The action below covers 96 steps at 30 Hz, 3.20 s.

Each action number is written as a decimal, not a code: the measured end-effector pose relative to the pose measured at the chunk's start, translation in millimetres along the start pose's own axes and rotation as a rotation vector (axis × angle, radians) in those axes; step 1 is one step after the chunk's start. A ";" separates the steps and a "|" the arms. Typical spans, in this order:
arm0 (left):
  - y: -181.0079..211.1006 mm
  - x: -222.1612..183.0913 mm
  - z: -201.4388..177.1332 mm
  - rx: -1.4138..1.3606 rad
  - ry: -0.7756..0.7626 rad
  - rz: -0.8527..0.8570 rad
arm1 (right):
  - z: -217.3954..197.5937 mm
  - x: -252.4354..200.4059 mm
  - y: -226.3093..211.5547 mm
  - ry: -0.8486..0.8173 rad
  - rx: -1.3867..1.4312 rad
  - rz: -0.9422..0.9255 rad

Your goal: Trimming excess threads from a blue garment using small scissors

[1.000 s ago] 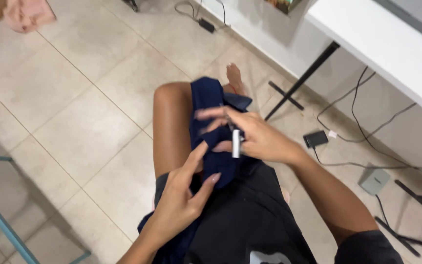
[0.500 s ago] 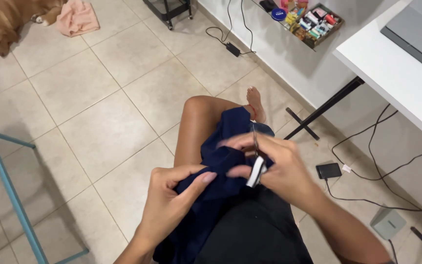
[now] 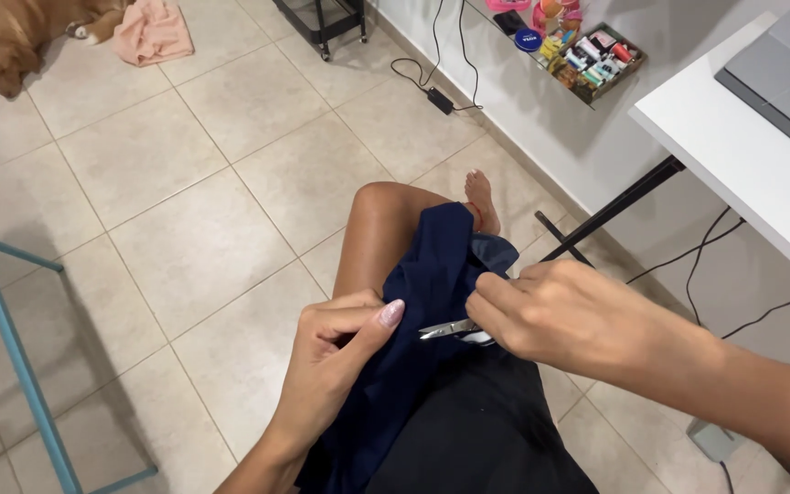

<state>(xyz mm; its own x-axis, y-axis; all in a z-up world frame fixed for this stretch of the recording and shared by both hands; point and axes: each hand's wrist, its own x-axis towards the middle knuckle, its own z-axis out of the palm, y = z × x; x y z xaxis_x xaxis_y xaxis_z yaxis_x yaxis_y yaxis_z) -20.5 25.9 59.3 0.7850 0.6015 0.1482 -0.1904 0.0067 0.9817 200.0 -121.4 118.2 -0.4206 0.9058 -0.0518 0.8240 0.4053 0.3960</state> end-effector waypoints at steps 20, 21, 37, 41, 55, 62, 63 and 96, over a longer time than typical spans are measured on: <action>3.7 -2.5 0.6 0.102 0.044 -0.004 | -11.3 21.0 18.5 0.226 -0.080 -0.110; 3.8 -2.0 0.3 0.117 0.047 0.003 | -12.0 23.0 19.5 0.257 -0.091 -0.120; -18.8 -4.9 -15.1 0.071 -0.259 -0.225 | 60.7 14.6 -63.8 -0.125 1.513 0.252; -57.5 -28.8 -21.7 0.167 -0.236 -0.353 | 76.3 28.8 -104.3 -0.223 1.717 0.297; -83.9 -86.1 -17.0 -0.166 0.053 -0.408 | 81.8 11.7 -127.0 0.630 1.588 0.817; -76.2 -82.3 -19.4 -0.003 -0.062 -0.369 | 93.4 38.0 -103.7 0.470 1.590 0.736; -63.2 -77.8 -17.6 -0.045 -0.060 -0.372 | 86.8 41.1 -101.8 0.507 1.481 0.651; -53.8 -83.8 -12.2 -0.188 0.012 -0.378 | 60.3 -2.2 -147.3 0.067 2.587 0.376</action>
<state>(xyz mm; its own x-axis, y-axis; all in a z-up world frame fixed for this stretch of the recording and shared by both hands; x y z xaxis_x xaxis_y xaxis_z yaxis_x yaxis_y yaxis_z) -83.2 -15.1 -7.4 0.8135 0.5381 -0.2207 0.0045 0.3737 0.9275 102.5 -175.7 4.7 -0.2094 0.9495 -0.2339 -0.5096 -0.3101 -0.8026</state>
